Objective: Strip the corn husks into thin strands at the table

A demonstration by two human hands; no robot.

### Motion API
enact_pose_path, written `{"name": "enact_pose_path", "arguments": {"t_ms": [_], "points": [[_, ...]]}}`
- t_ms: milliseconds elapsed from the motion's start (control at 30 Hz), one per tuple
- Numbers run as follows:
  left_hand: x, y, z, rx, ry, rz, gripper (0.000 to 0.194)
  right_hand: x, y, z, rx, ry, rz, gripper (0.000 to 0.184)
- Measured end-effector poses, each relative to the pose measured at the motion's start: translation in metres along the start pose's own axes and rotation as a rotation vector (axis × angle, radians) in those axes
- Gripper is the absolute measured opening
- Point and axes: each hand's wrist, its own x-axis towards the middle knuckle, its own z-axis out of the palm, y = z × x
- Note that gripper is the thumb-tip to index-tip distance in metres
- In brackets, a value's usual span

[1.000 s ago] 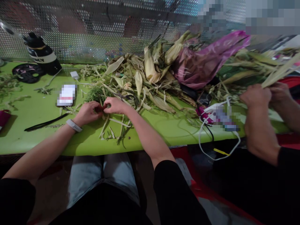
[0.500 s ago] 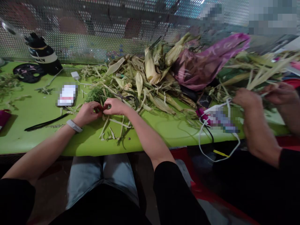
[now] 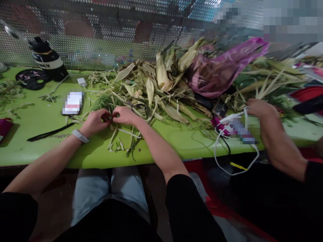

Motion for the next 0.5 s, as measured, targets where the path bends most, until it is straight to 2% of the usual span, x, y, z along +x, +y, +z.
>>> {"name": "enact_pose_path", "arguments": {"t_ms": [167,367,500], "points": [[-0.0005,0.0015,0.0015,-0.024,0.007,-0.019,0.035,-0.0001,0.001,-0.0016,0.028,-0.012,0.001,0.016],[-0.0019,0.0026,0.0026,0.053,-0.01,0.007,0.029,0.001,0.0049,0.0006,0.051,-0.008,-0.003,0.017],[-0.002,0.005,0.001,0.091,-0.012,0.016,0.031,0.0013,0.0066,0.0019,0.054,0.002,-0.013,0.016]]}}
